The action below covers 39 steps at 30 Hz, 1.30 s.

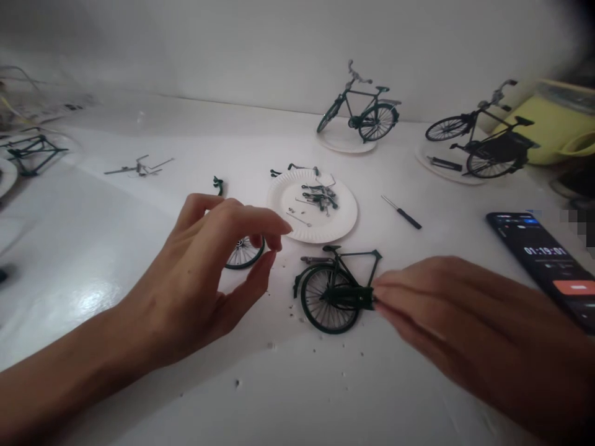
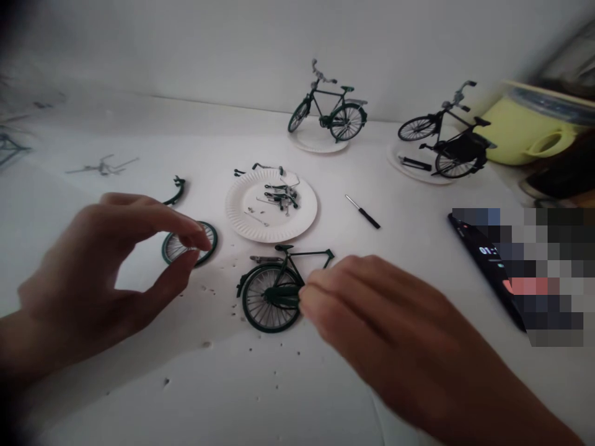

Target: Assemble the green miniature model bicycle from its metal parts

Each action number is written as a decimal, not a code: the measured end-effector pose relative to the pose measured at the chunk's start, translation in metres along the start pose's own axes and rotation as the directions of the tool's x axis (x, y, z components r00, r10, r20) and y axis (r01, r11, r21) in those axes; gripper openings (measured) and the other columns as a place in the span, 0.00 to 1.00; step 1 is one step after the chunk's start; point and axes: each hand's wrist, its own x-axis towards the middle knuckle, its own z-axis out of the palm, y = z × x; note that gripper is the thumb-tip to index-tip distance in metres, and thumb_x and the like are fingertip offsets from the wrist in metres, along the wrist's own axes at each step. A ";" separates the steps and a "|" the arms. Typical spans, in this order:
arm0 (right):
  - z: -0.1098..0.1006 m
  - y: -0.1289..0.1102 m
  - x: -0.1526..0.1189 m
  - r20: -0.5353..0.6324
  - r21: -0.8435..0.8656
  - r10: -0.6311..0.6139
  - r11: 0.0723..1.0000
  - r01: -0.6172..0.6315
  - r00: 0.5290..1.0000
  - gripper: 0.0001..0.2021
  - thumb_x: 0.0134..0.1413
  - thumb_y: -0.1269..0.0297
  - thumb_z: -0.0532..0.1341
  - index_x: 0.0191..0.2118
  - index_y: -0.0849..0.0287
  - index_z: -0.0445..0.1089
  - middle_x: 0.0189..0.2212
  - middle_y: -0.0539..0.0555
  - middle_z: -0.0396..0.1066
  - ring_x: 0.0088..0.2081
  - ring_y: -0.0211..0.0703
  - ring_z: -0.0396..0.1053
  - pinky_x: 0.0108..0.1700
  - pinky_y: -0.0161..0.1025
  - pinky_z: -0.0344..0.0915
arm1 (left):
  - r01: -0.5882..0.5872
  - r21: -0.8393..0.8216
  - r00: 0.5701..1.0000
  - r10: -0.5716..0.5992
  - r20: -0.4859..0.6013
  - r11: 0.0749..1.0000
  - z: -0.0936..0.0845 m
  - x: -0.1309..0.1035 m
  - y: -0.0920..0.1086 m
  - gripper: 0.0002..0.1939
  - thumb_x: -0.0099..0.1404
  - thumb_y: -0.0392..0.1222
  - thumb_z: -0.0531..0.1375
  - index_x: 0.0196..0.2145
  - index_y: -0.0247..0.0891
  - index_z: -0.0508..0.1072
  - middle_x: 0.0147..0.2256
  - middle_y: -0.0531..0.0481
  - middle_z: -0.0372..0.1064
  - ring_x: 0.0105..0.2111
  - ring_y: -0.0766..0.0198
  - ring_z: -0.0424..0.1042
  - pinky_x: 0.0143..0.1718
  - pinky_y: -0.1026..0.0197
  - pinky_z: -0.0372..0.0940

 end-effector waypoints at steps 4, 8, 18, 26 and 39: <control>0.004 0.035 -0.001 -0.177 -0.189 0.333 0.912 -0.364 0.926 0.06 0.64 0.63 0.59 0.44 0.55 0.70 0.40 0.55 0.76 0.41 0.46 0.75 0.46 0.41 0.69 | -0.013 -0.013 1.000 0.013 0.003 1.000 0.001 -0.003 0.000 0.10 0.69 0.30 0.56 0.48 0.38 0.66 0.36 0.54 0.71 0.34 0.66 0.70 0.46 0.57 0.62; 0.017 0.069 -0.005 -0.086 -0.197 0.573 0.792 -0.578 0.815 0.13 0.60 0.60 0.60 0.50 0.55 0.69 0.44 0.57 0.76 0.42 0.53 0.75 0.45 0.48 0.69 | -0.019 -0.058 0.999 0.021 0.034 0.998 0.002 -0.006 0.003 0.10 0.69 0.30 0.55 0.46 0.40 0.66 0.36 0.54 0.72 0.32 0.64 0.70 0.42 0.56 0.63; 0.018 0.073 0.003 -0.097 -0.133 0.680 0.715 -0.686 0.727 0.08 0.53 0.68 0.62 0.41 0.56 0.73 0.35 0.56 0.77 0.30 0.47 0.73 0.35 0.44 0.68 | -0.246 -0.136 0.926 0.274 0.259 0.960 0.009 -0.007 0.008 0.16 0.69 0.29 0.57 0.54 0.34 0.70 0.54 0.44 0.71 0.51 0.57 0.69 0.50 0.52 0.61; -0.011 0.036 0.007 -0.245 -0.008 0.663 0.728 -0.686 0.707 0.06 0.54 0.64 0.68 0.39 0.52 0.76 0.32 0.49 0.77 0.32 0.40 0.73 0.31 0.37 0.64 | -0.399 -0.092 0.841 0.404 0.359 0.912 0.020 -0.013 0.022 0.20 0.76 0.42 0.52 0.62 0.32 0.64 0.65 0.47 0.59 0.62 0.54 0.61 0.59 0.49 0.58; 0.009 0.015 0.013 -0.205 0.096 0.539 0.841 -0.532 0.817 0.06 0.64 0.60 0.61 0.41 0.54 0.74 0.37 0.50 0.80 0.38 0.46 0.78 0.40 0.40 0.71 | -0.416 -0.084 0.825 0.414 0.385 0.906 0.026 -0.009 0.023 0.21 0.76 0.41 0.52 0.62 0.30 0.65 0.64 0.45 0.61 0.59 0.52 0.65 0.58 0.49 0.58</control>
